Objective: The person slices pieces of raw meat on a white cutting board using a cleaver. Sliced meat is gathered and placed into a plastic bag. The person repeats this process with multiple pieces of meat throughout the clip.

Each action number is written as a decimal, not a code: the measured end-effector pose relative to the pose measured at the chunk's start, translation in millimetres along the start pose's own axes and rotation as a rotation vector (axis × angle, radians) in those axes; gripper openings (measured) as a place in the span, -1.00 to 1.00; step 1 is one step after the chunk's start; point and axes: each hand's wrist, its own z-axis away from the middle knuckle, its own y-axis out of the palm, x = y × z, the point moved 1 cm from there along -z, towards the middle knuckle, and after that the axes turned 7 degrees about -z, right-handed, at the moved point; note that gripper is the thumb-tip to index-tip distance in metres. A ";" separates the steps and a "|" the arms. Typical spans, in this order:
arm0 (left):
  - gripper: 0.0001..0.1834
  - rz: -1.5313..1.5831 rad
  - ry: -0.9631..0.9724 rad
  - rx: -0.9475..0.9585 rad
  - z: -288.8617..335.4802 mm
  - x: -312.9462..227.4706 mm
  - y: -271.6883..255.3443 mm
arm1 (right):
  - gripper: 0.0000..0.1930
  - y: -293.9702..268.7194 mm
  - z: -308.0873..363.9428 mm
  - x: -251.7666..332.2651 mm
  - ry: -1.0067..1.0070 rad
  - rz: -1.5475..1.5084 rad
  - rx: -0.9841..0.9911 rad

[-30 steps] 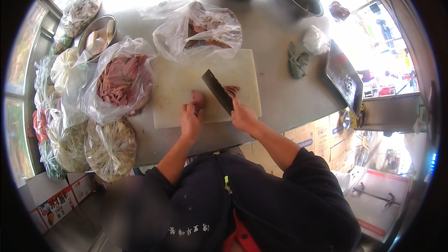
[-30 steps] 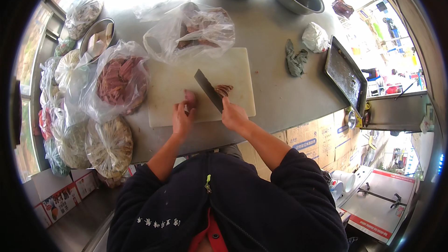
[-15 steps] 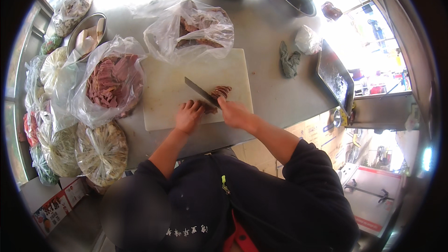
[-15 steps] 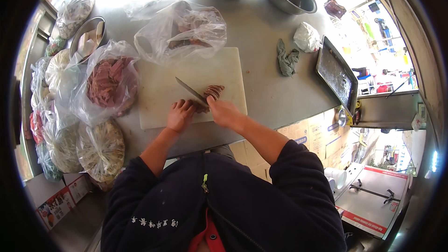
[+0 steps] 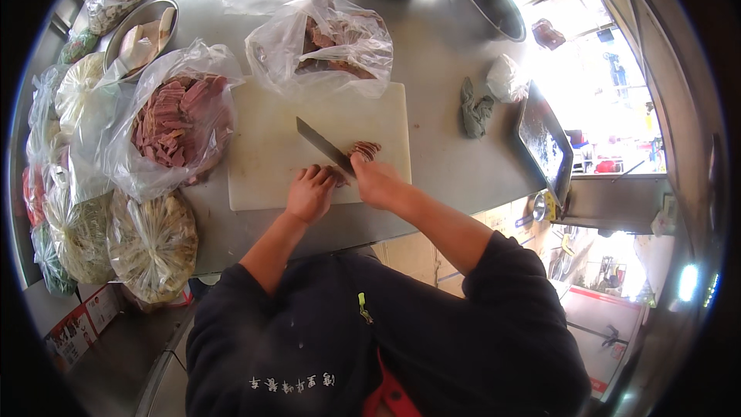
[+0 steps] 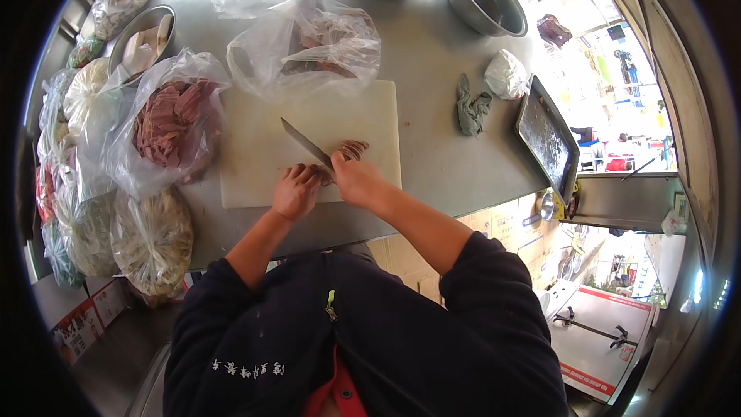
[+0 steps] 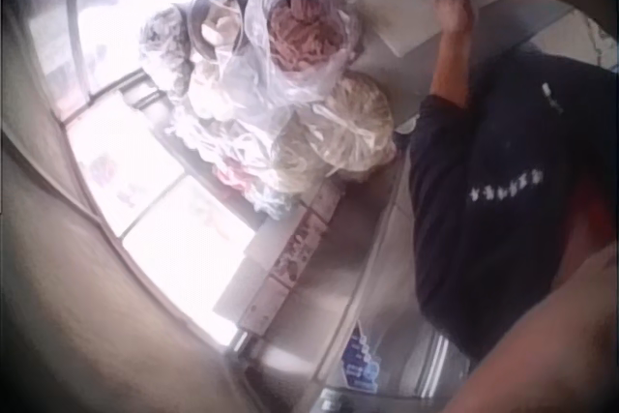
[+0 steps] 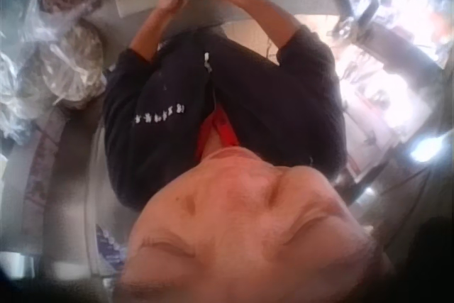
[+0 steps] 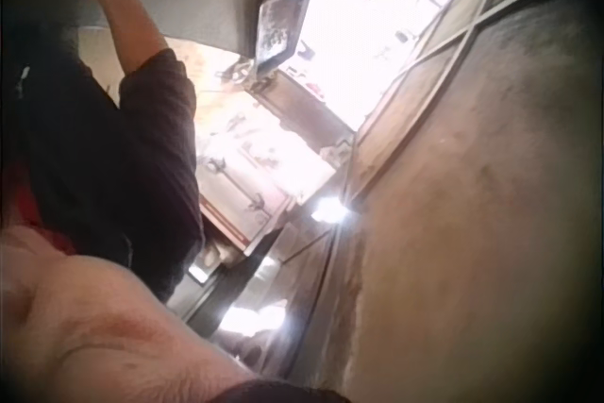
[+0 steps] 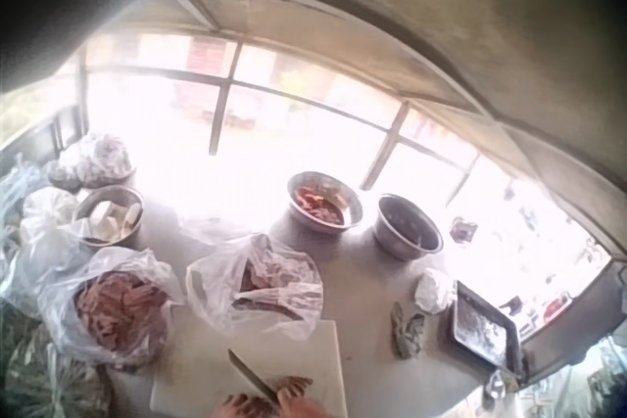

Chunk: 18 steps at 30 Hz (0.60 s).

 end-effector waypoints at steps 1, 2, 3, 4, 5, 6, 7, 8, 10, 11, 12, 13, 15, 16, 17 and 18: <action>-0.80 0.002 -0.012 0.007 -0.7 -1.8 -3.8 | -0.69 -4.9 6.7 6.8 0.007 -0.003 0.016; -0.81 0.003 -0.025 0.014 1.8 -2.6 -5.7 | -0.69 -3.8 10.7 10.7 0.012 -0.006 0.032; -0.80 0.007 -0.018 0.020 0.6 -2.1 -4.8 | -0.69 8.9 11.6 5.3 0.011 0.004 -0.013; -0.80 0.014 -0.009 0.023 -2.0 -2.2 -2.4 | -0.69 32.5 11.1 -6.9 0.013 0.017 -0.059; -0.79 0.016 -0.003 0.032 -1.2 -1.7 -1.7 | -0.69 49.9 7.9 -13.1 0.009 0.023 -0.103; -0.79 0.017 -0.004 0.044 -2.9 -0.9 -1.0 | -0.68 53.0 -2.5 -14.7 0.000 0.006 -0.106; -0.79 0.019 -0.003 0.059 -1.9 -1.6 -0.7 | -0.66 53.1 -13.2 -13.8 -0.006 -0.016 -0.109; -0.78 0.022 0.000 0.075 -1.0 -2.9 -0.1 | -0.65 52.0 -20.1 -14.8 -0.010 -0.038 -0.113; -0.79 0.044 -0.018 0.007 4.8 -2.5 -1.7 | -0.63 11.8 -13.0 17.4 0.039 -0.022 -0.018; -0.80 0.054 -0.031 -0.035 3.8 -1.2 -1.7 | -0.63 -5.4 -11.2 25.9 0.059 -0.005 0.030; -0.80 0.059 -0.039 -0.015 1.7 1.4 -1.4 | -0.62 0.0 -9.7 18.2 0.026 -0.032 -0.016; -0.81 0.055 -0.036 0.016 4.4 0.8 -1.4 | -0.63 11.3 -4.5 15.5 0.059 -0.017 -0.002; -0.81 0.043 -0.028 0.060 3.0 0.9 -1.4 | -0.64 27.4 6.5 12.4 0.117 0.026 0.013; -0.81 0.045 -0.030 0.061 0.8 1.4 -1.0 | -0.65 31.8 0.9 8.0 0.090 0.000 -0.031; -0.80 0.046 -0.033 0.062 -1.6 1.2 0.8 | -0.66 35.6 -9.7 2.4 0.063 -0.025 -0.076; -0.80 0.050 -0.033 0.069 0.9 -1.7 3.6 | -0.66 39.2 -13.2 -0.6 0.041 -0.055 -0.118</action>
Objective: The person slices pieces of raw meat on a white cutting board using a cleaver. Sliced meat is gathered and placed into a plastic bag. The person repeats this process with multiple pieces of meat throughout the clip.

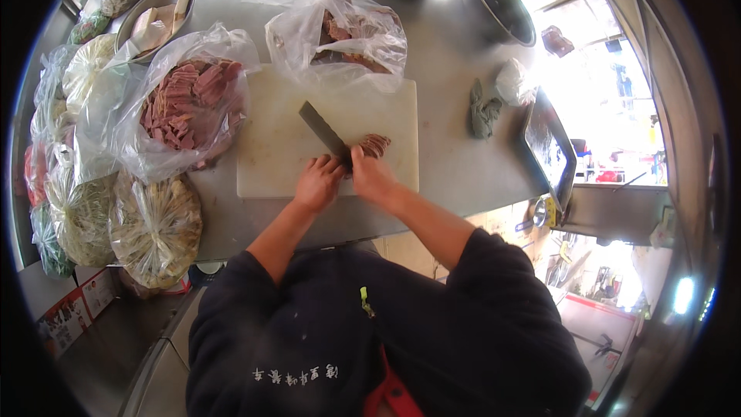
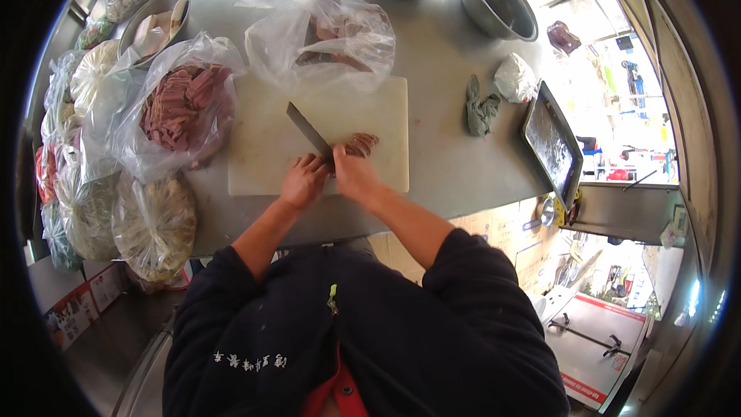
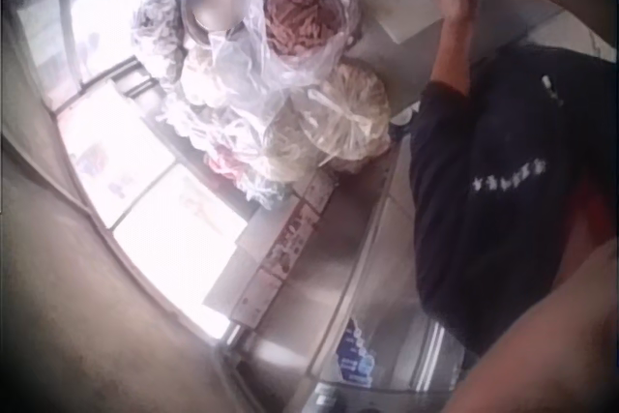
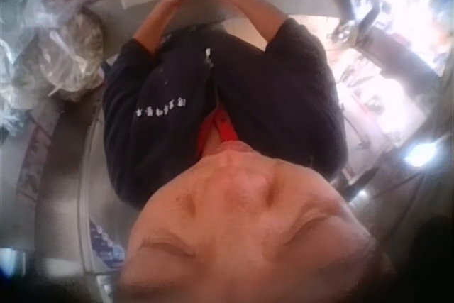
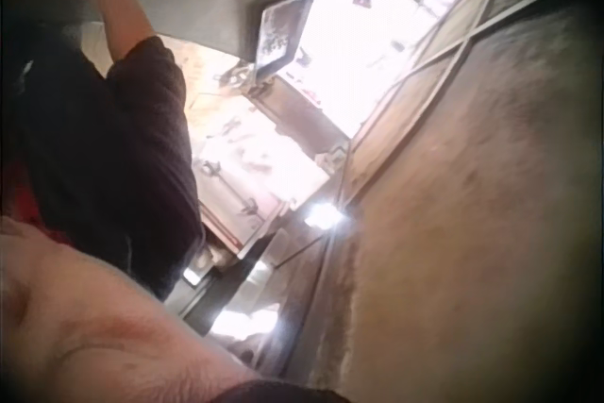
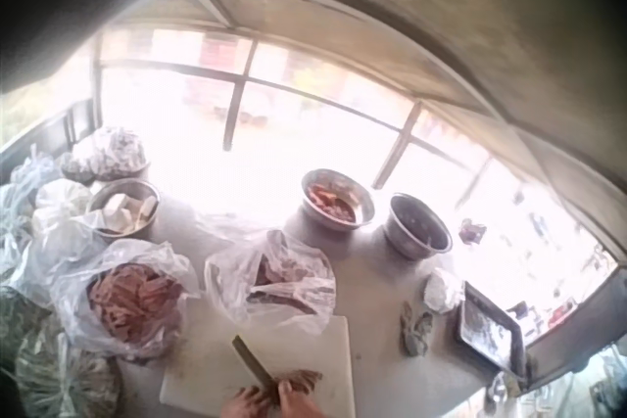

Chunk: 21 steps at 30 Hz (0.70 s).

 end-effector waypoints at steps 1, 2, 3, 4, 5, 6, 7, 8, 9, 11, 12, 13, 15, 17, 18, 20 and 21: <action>-0.79 0.017 0.000 -0.027 2.1 -0.1 -0.5 | -0.67 -12.6 -1.7 12.3 -0.021 0.024 0.042; -0.79 0.034 -0.001 -0.055 6.6 -2.0 -1.5 | -0.68 -27.4 -0.7 24.8 -0.042 0.049 0.085; -0.79 0.050 -0.009 -0.079 9.3 -2.4 -4.4 | -0.69 -35.3 -1.1 33.3 -0.066 0.072 0.135; -0.79 0.030 -0.002 -0.083 7.3 0.7 -6.0 | -0.69 -36.2 0.7 33.0 -0.058 0.068 0.110; -0.79 0.011 0.005 -0.087 3.6 5.1 -7.5 | -0.70 -35.8 6.3 31.7 -0.050 0.064 0.086; -0.79 0.000 0.008 -0.087 4.3 5.5 -7.8 | -0.70 -31.9 12.5 30.8 -0.035 0.060 0.069; -0.79 0.001 0.016 -0.088 3.7 3.5 -6.4 | -0.70 -22.9 14.5 24.9 -0.005 0.063 0.059; -0.79 0.002 0.025 -0.088 3.7 1.5 -4.2 | -0.69 -7.4 13.4 13.5 0.024 0.066 0.049; -0.79 -0.005 0.036 -0.084 6.2 1.7 -3.4 | -0.69 -2.5 13.7 15.3 0.050 0.061 0.036; -0.79 0.027 0.036 -0.084 10.5 2.1 -1.5 | -0.67 -9.6 0.7 11.6 -0.034 0.084 0.074; -0.79 0.035 0.035 -0.101 4.7 5.6 -2.4 | -0.66 -22.5 -8.3 15.3 -0.088 0.108 0.086; -0.80 0.035 0.031 -0.107 3.2 7.3 -4.3 | -0.66 -30.6 -7.5 22.5 -0.095 0.106 0.083; -0.81 0.048 0.021 -0.109 7.1 7.1 -6.2 | -0.66 -39.5 1.9 35.0 -0.096 0.097 0.088; -0.81 0.030 0.020 -0.091 5.8 4.5 -2.1 | -0.65 -6.1 5.8 16.4 -0.029 0.076 0.045; -0.81 0.017 0.018 -0.075 9.1 3.3 -1.6 | -0.65 2.3 10.3 18.2 0.002 0.059 0.025; -0.80 0.036 0.023 -0.036 6.7 10.2 -0.2 | -0.68 -0.8 3.3 11.3 -0.012 0.017 0.015; -0.80 0.041 0.023 -0.030 1.3 14.0 0.1 | -0.69 -11.6 -1.7 13.0 -0.028 0.006 0.004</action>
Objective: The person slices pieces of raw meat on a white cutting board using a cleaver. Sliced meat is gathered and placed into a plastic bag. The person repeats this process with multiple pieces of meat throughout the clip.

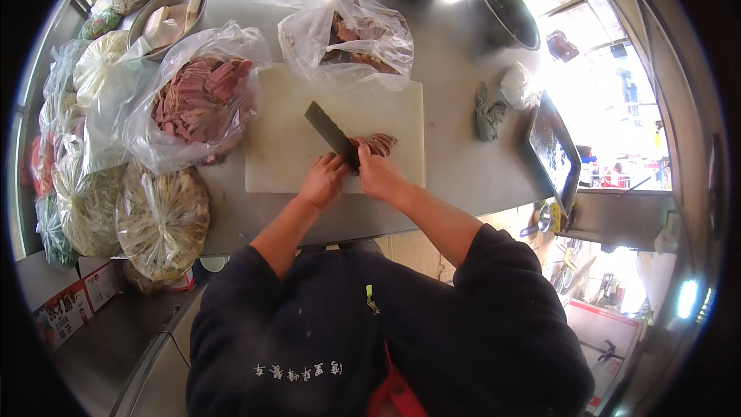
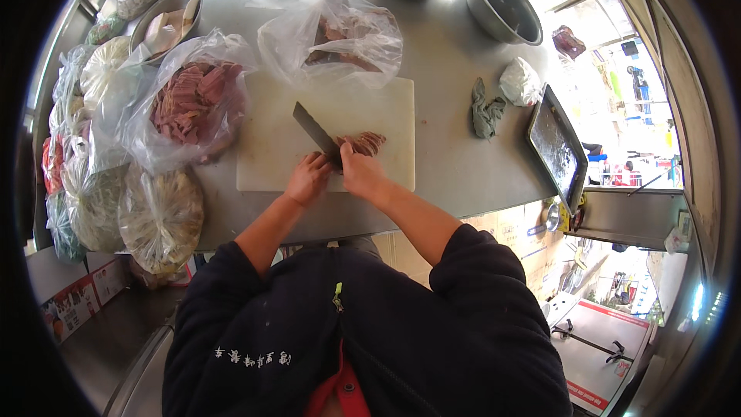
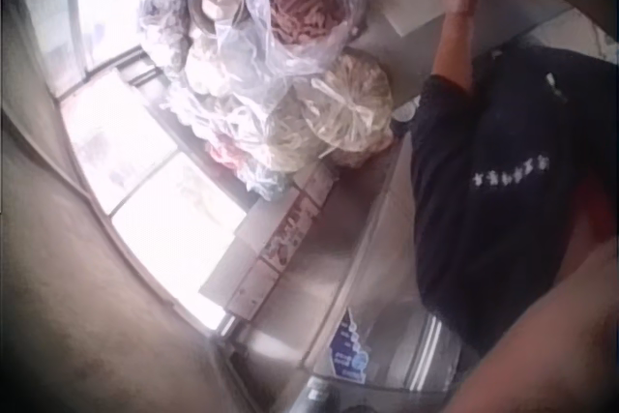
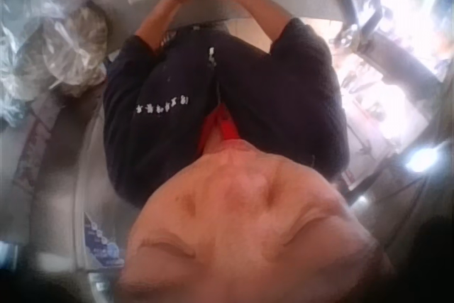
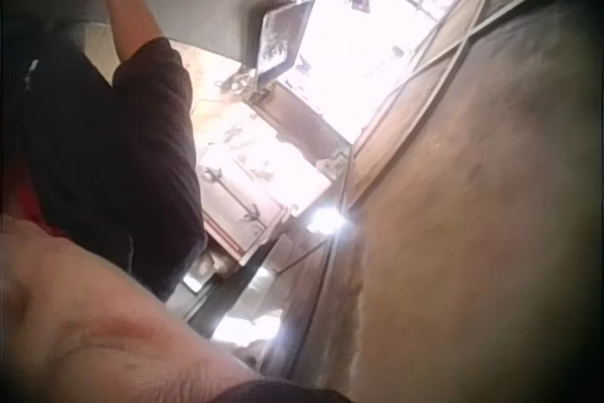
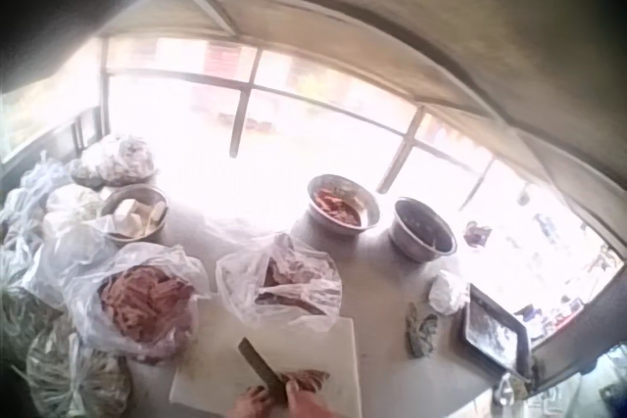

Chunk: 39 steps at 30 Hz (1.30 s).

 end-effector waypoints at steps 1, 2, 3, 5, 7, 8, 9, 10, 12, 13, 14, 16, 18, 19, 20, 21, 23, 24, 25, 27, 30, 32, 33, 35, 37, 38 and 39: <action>-0.79 0.008 0.006 -0.027 0.2 -0.8 -0.5 | -0.64 -8.6 -0.1 2.7 -0.027 0.031 0.034; -0.79 0.016 0.010 -0.053 2.3 -3.1 -1.2 | -0.58 -17.6 0.5 6.5 -0.054 0.062 0.068; -0.78 0.029 0.012 -0.067 6.5 -6.0 -2.9 | -0.52 -18.1 2.8 8.2 -0.074 0.083 0.111; -0.79 0.000 -0.010 -0.034 7.7 -7.9 -4.0 | -0.64 0.7 8.4 -0.1 -0.056 0.047 0.031; -0.80 -0.027 0.002 -0.027 4.2 -4.9 -6.2 | -0.70 22.1 6.2 -9.5 -0.120 0.051 -0.125; -0.80 -0.037 0.026 -0.035 2.7 -2.2 -0.7 | -0.70 32.5 0.7 -17.4 -0.192 0.074 -0.241; -0.80 -0.044 0.038 -0.033 6.9 -1.7 4.3 | -0.71 41.3 -1.1 -21.9 -0.263 0.089 -0.343; -0.79 -0.017 0.024 -0.023 16.4 -5.7 0.9 | -0.72 30.5 5.4 -7.7 -0.218 0.075 -0.208; -0.77 0.027 0.003 -0.031 17.4 -6.5 -5.1 | -0.74 -11.9 3.5 14.1 -0.144 0.066 0.044; -0.76 0.029 0.008 -0.053 13.9 -4.2 -4.4 | -0.74 -18.2 3.9 17.9 -0.146 0.070 0.067; -0.75 0.029 0.012 -0.074 11.3 -1.1 -3.7 | -0.72 -11.7 2.8 14.7 -0.123 0.076 0.038; -0.74 0.026 0.005 -0.087 7.3 -2.7 -2.7 | -0.69 16.4 0.8 2.1 -0.062 0.084 -0.023; -0.73 0.004 -0.029 -0.069 13.8 -10.1 -4.2 | -0.69 33.2 -2.1 0.8 -0.124 0.092 -0.093; -0.73 0.034 -0.033 -0.046 15.2 -8.7 -3.3 | -0.69 37.8 -0.3 2.0 -0.154 0.092 -0.126; -0.73 0.065 -0.037 -0.022 15.1 -5.2 -2.4 | -0.69 37.7 -0.6 -1.6 -0.142 0.082 -0.073; -0.73 0.087 -0.046 -0.013 12.0 0.4 -3.4 | -0.70 16.7 -5.8 9.2 -0.146 0.081 -0.022; -0.73 0.077 -0.030 -0.047 5.9 6.8 -5.7 | -0.70 -13.3 -6.0 25.6 -0.172 0.050 -0.012; -0.73 0.092 -0.020 -0.039 13.2 2.1 -4.2 | -0.69 0.9 3.6 20.7 -0.119 0.047 -0.005; -0.74 0.076 -0.018 -0.031 13.5 2.0 -2.0 | -0.67 12.4 6.4 15.0 -0.074 0.054 -0.008; -0.74 0.039 -0.009 -0.011 13.9 1.9 -1.0 | -0.66 20.1 3.5 8.6 -0.035 0.064 0.001; -0.74 0.088 -0.016 0.002 13.0 2.8 -7.0 | -0.65 7.3 -6.8 11.8 -0.068 0.081 0.040; -0.73 0.108 -0.026 -0.040 12.0 2.6 -8.0 | -0.65 -9.7 -8.1 22.2 -0.112 0.107 0.068; -0.73 0.125 -0.037 -0.050 16.2 1.2 -8.2 | -0.64 -6.5 -3.9 23.8 -0.093 0.093 0.063; -0.74 0.100 -0.051 -0.009 17.4 5.1 -7.4 | -0.64 4.1 7.9 26.3 -0.056 0.063 0.054; -0.75 0.092 -0.026 -0.015 9.8 6.3 -4.3 | -0.66 22.3 6.3 12.7 -0.072 0.048 -0.013; -0.76 0.087 -0.002 -0.040 5.7 9.4 -1.0 | -0.66 29.2 3.3 3.5 -0.085 0.041 -0.051; -0.77 0.091 0.014 -0.043 16.3 7.6 2.5 | -0.65 29.0 7.3 8.0 -0.067 0.054 0.016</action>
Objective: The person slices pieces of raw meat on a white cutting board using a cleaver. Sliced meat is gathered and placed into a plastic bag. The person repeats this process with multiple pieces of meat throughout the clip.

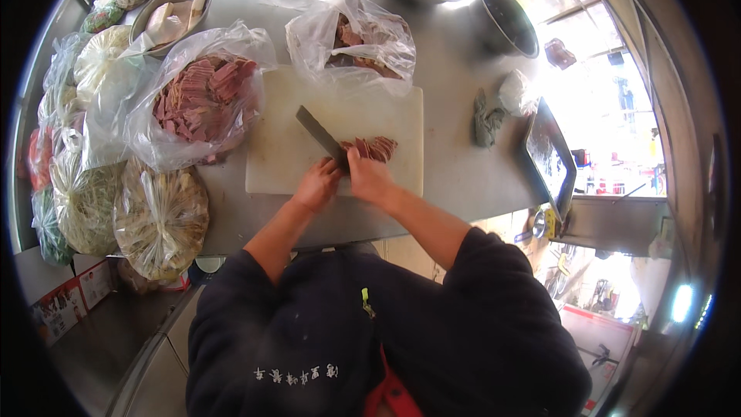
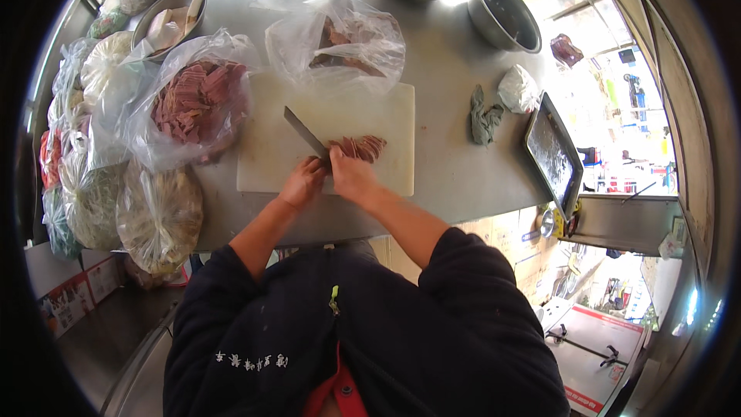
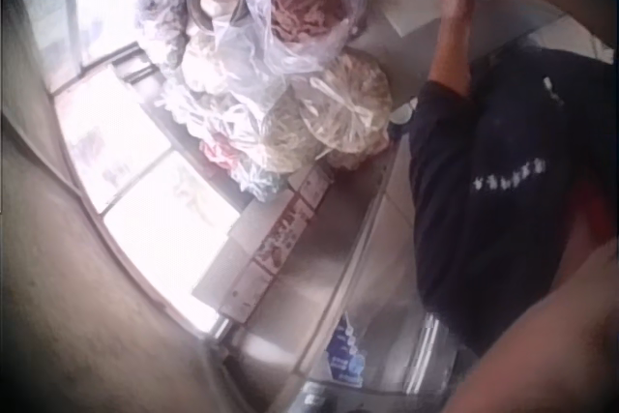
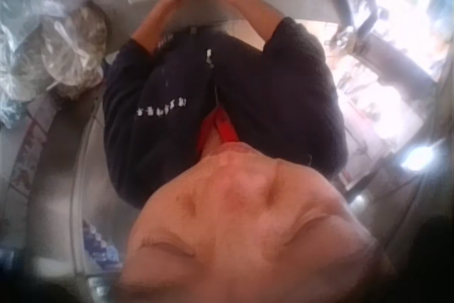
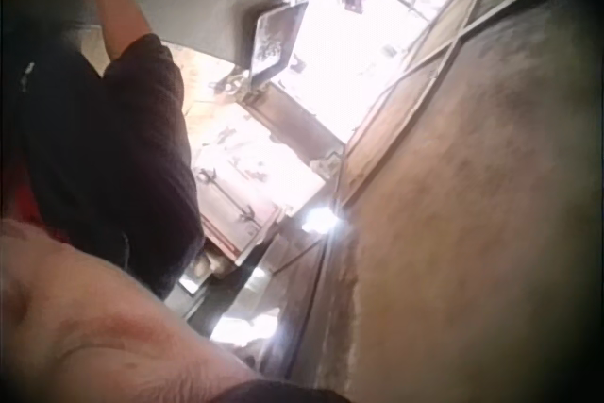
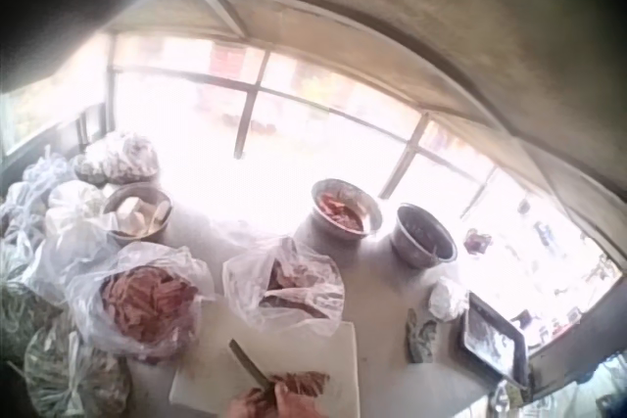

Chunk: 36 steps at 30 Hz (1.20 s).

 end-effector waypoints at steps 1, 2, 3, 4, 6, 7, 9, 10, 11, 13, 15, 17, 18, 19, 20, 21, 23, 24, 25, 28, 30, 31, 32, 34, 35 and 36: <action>-0.76 0.019 -0.006 0.003 -0.8 1.1 -3.6 | -0.64 -20.5 -11.1 9.1 -0.005 0.026 0.051; -0.75 0.039 -0.012 0.006 0.8 0.5 -7.6 | -0.63 -37.2 -16.7 18.6 -0.010 0.053 0.102; -0.74 0.059 -0.026 0.011 2.2 -0.3 -11.1 | -0.63 -47.7 -15.2 26.0 -0.001 0.055 0.095; -0.74 0.038 -0.027 0.011 6.6 -0.7 -12.9 | -0.62 -50.5 -8.9 32.0 0.013 0.047 0.104; -0.74 0.001 -0.011 0.001 1.5 0.5 -14.2 | -0.61 -36.5 -2.6 26.8 0.056 0.041 0.090; -0.74 -0.004 -0.011 0.024 -2.8 0.6 -13.5 | -0.61 -14.2 -1.7 13.3 0.086 0.042 0.063; -0.75 -0.026 -0.023 0.084 -0.5 2.3 -13.6 | -0.61 -3.8 -5.1 7.3 0.079 0.045 0.065; -0.75 -0.005 -0.024 0.074 1.4 3.7 -14.3 | -0.62 -17.3 -13.8 10.1 0.044 0.057 0.087; -0.75 0.017 -0.025 0.064 4.6 4.5 -15.1 | -0.63 -28.9 -16.9 14.7 0.010 0.070 0.109; -0.74 0.042 -0.054 0.051 2.9 6.0 -18.7 | -0.64 -51.4 -13.7 30.8 0.021 0.048 0.130; -0.72 0.062 -0.092 0.066 1.7 3.0 -23.2 | -0.65 -38.9 -9.2 27.0 0.021 0.017 0.091; -0.72 0.018 -0.096 0.105 0.6 5.6 -14.2 | -0.66 -0.2 -0.9 5.9 0.009 -0.003 -0.031; -0.72 -0.009 -0.101 0.130 0.3 4.3 -16.0 | -0.66 -0.1 -3.2 5.7 0.000 -0.008 -0.033; -0.71 0.094 -0.122 0.122 -0.7 4.0 -18.2 | -0.66 -1.7 -8.0 4.4 -0.009 -0.014 -0.037; -0.71 0.198 -0.143 0.114 -1.6 3.9 -20.6 | -0.66 -3.8 -12.5 3.1 -0.017 -0.019 -0.040; -0.70 0.305 -0.167 0.110 -0.2 1.4 -24.0 | -0.66 -12.8 -10.3 9.3 -0.017 -0.018 0.009; -0.71 0.344 -0.173 0.102 -1.4 10.6 -24.7 | -0.67 -45.8 -14.1 27.6 -0.053 0.006 0.108; -0.72 0.382 -0.180 0.119 7.5 8.4 -20.1 | -0.66 -32.7 -7.5 21.5 -0.043 -0.014 0.087; -0.74 0.320 -0.151 0.104 11.8 9.7 -13.4 | -0.65 -18.9 -4.9 13.8 -0.039 -0.023 0.059; -0.79 0.178 -0.076 0.028 11.6 11.7 -4.9 | -0.65 0.6 -7.4 9.3 -0.039 -0.013 0.002; -0.82 0.167 -0.052 -0.035 15.2 7.3 -4.0 | -0.65 -1.8 -2.8 16.4 -0.028 -0.013 0.036; -0.83 0.155 -0.064 -0.047 17.1 1.8 -8.0 | -0.64 -25.8 -4.8 29.0 -0.029 -0.009 0.075; -0.83 0.130 -0.071 -0.075 10.8 -0.6 -13.9 | -0.64 -44.7 -13.3 35.1 -0.045 0.006 0.102; -0.83 0.083 -0.068 -0.085 13.6 -5.7 -16.3 | -0.65 -30.5 -6.1 27.6 -0.016 0.001 0.084; -0.82 0.051 -0.051 -0.079 14.7 -6.1 -16.0 | -0.65 -19.8 0.5 23.0 0.002 -0.004 0.078; -0.81 0.020 -0.020 -0.080 10.4 -5.7 -15.5 | -0.65 -12.5 3.2 20.2 0.015 0.012 0.077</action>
